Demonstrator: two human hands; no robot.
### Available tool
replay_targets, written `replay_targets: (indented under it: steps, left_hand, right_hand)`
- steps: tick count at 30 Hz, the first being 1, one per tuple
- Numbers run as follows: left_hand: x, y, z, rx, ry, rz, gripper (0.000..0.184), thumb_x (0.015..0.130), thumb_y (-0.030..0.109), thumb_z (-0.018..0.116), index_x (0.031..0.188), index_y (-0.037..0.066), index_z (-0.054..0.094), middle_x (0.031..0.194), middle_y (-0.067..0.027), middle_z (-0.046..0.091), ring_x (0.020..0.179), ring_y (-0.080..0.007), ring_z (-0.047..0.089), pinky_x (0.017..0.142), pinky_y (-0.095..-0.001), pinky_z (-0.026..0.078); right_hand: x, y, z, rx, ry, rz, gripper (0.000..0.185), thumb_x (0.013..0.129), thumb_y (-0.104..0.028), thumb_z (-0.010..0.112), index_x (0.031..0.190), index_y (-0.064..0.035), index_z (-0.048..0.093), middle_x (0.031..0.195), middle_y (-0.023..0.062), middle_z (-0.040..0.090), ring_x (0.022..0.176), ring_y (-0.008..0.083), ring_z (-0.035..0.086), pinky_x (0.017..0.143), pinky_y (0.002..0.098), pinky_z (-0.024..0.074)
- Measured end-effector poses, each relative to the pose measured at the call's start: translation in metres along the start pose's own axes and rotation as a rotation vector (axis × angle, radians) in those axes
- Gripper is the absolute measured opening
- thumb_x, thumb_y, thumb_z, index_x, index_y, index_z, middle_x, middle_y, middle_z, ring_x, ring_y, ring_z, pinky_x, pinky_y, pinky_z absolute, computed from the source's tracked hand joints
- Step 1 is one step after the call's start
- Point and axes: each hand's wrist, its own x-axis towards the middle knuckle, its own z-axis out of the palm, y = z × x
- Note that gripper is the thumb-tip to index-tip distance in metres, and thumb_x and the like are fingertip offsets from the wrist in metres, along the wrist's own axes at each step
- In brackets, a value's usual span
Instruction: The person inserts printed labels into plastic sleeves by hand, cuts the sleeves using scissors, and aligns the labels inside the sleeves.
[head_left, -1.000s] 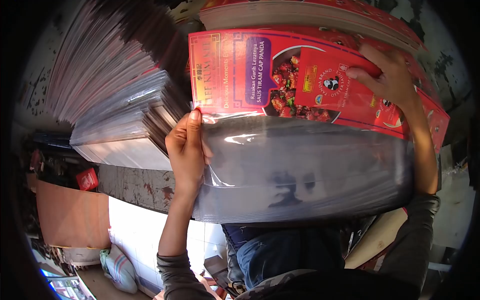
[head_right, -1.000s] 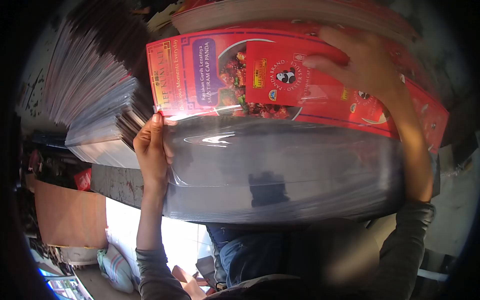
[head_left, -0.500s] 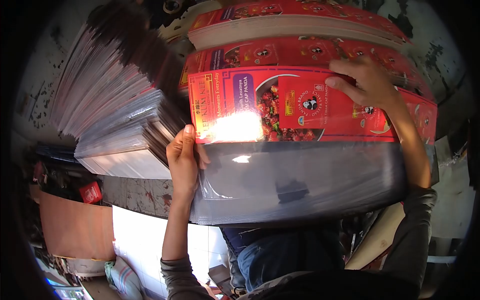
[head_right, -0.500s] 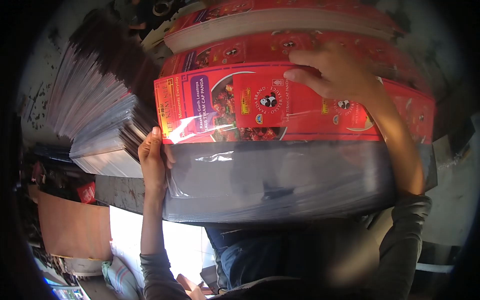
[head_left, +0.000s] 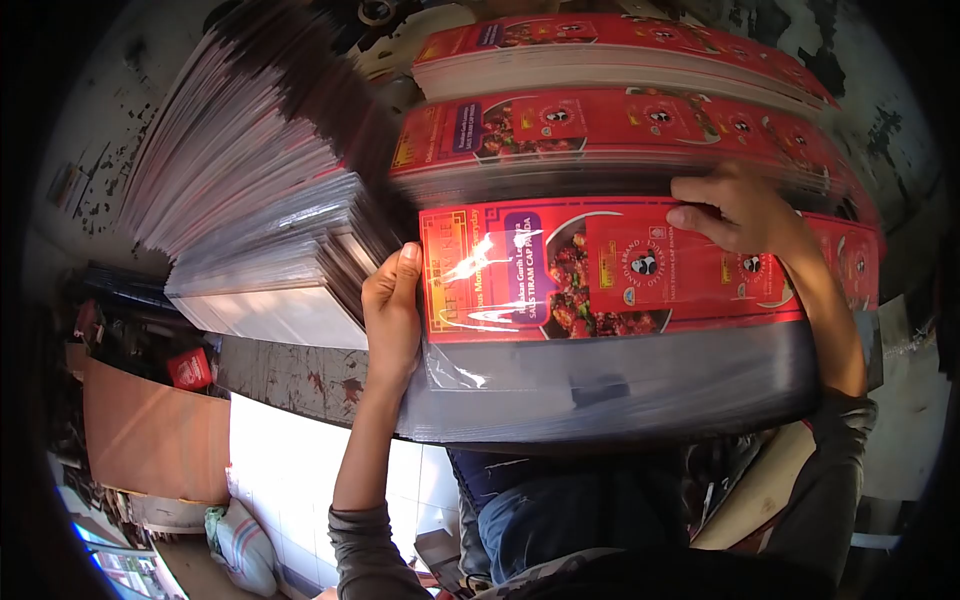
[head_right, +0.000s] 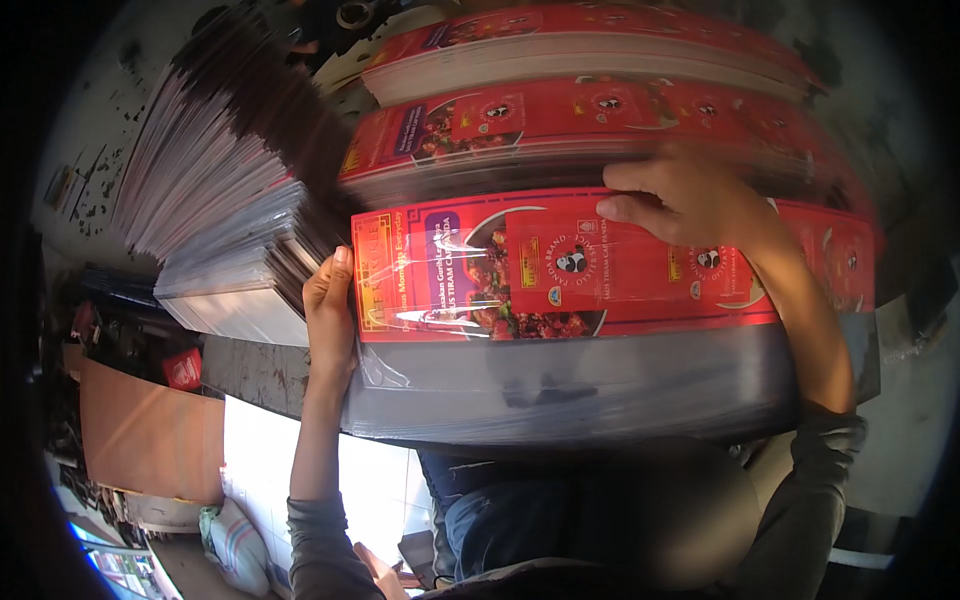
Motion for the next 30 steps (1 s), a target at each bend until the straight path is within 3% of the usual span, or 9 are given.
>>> replay_targets:
  steps: [6, 9, 11, 15, 19, 21, 22, 26, 30]
  left_hand:
    - [0.000, 0.004, -0.003, 0.062, -0.009, -0.030, 0.035, 0.095, 0.024, 0.041, 0.081, -0.001, 0.061, 0.069, 0.0015, 0.059, 0.059, -0.0011, 0.046, 0.053, -0.0169, 0.038]
    - [0.001, 0.001, -0.004, 0.090, -0.009, -0.013, 0.035, 0.095, 0.024, 0.042, 0.081, -0.001, 0.061, 0.068, 0.0015, 0.059, 0.057, -0.0014, 0.046, 0.052, -0.0176, 0.038]
    - [0.003, -0.002, -0.006, 0.132, 0.037, 0.018, 0.033, 0.094, 0.023, 0.046, 0.079, -0.002, 0.062, 0.067, 0.0007, 0.059, 0.059, -0.0028, 0.046, 0.053, -0.0198, 0.039]
    - [-0.017, 0.030, -0.003, 0.773, 0.029, 0.175, 0.029, 0.089, 0.014, 0.051, 0.114, 0.002, 0.047, 0.068, -0.0103, 0.058, 0.055, -0.0228, 0.056, 0.054, -0.0296, 0.044]
    - [-0.040, 0.054, 0.007, 1.151, 0.026, 0.398, 0.041, 0.085, 0.017, 0.055, 0.121, 0.004, 0.041, 0.084, -0.0158, 0.053, 0.063, -0.0298, 0.058, 0.055, -0.0400, 0.046]
    - [-0.041, 0.057, 0.010, 1.264, -0.236, 0.492, 0.046, 0.084, 0.021, 0.058, 0.123, 0.005, 0.040, 0.081, -0.0151, 0.051, 0.066, -0.0317, 0.058, 0.059, -0.0397, 0.046]
    - [-0.035, 0.065, 0.015, 1.183, -0.413, 0.347, 0.052, 0.083, 0.027, 0.057, 0.127, 0.006, 0.037, 0.094, -0.0188, 0.050, 0.082, -0.0340, 0.055, 0.072, -0.0415, 0.045]
    - [-0.004, 0.043, 0.033, 1.340, -0.626, 0.396, 0.061, 0.084, 0.038, 0.053, 0.134, 0.011, 0.030, 0.125, -0.0214, 0.032, 0.116, -0.0376, 0.035, 0.095, -0.0447, 0.032]
    - [0.021, 0.025, 0.032, 1.225, -0.607, 0.476, 0.068, 0.077, 0.039, 0.061, 0.131, 0.007, 0.035, 0.119, -0.0184, 0.038, 0.110, -0.0352, 0.040, 0.095, -0.0431, 0.032]
  right_hand:
    - [0.005, -0.003, -0.001, 0.019, -0.245, 0.149, 0.035, 0.087, -0.031, 0.052, 0.067, -0.0019, 0.050, 0.055, 0.0153, 0.045, 0.051, 0.0307, 0.045, 0.051, 0.0378, 0.0357]
    - [0.002, -0.005, -0.012, 0.011, -0.066, 0.082, 0.032, 0.085, -0.032, 0.054, 0.077, -0.0014, 0.055, 0.059, 0.0146, 0.049, 0.055, 0.0296, 0.050, 0.054, 0.0371, 0.0391]
    - [-0.003, -0.009, -0.037, -0.129, 0.086, 0.357, 0.031, 0.082, -0.031, 0.058, 0.088, -0.0017, 0.056, 0.074, 0.0145, 0.054, 0.070, 0.0291, 0.055, 0.063, 0.0363, 0.0427]
    - [-0.047, -0.007, -0.073, -0.325, 0.245, 0.244, 0.038, 0.078, -0.032, 0.063, 0.100, -0.0035, 0.054, 0.091, 0.0143, 0.053, 0.086, 0.0294, 0.055, 0.073, 0.0371, 0.0431]
    - [-0.113, -0.004, -0.075, -0.231, -0.069, 0.408, 0.058, 0.068, -0.040, 0.070, 0.111, -0.0063, 0.051, 0.108, 0.0129, 0.044, 0.100, 0.0300, 0.049, 0.083, 0.0408, 0.0404]
    - [-0.129, 0.005, -0.058, -0.137, -0.164, 0.456, 0.066, 0.064, -0.043, 0.072, 0.115, -0.0076, 0.050, 0.109, 0.0126, 0.042, 0.102, 0.0298, 0.048, 0.085, 0.0421, 0.0398]
    - [-0.134, 0.010, -0.047, -0.152, -0.149, 0.450, 0.070, 0.062, -0.044, 0.074, 0.116, -0.0084, 0.049, 0.109, 0.0128, 0.041, 0.103, 0.0303, 0.047, 0.085, 0.0424, 0.0396]
    - [-0.136, 0.024, -0.024, -0.138, -0.060, 0.484, 0.071, 0.061, -0.042, 0.074, 0.117, -0.0080, 0.048, 0.109, 0.0136, 0.042, 0.105, 0.0313, 0.044, 0.086, 0.0421, 0.0387]
    - [-0.135, 0.031, -0.012, -0.180, 0.105, 0.473, 0.063, 0.064, -0.036, 0.072, 0.114, -0.0038, 0.050, 0.108, 0.0139, 0.045, 0.103, 0.0323, 0.045, 0.087, 0.0412, 0.0381]
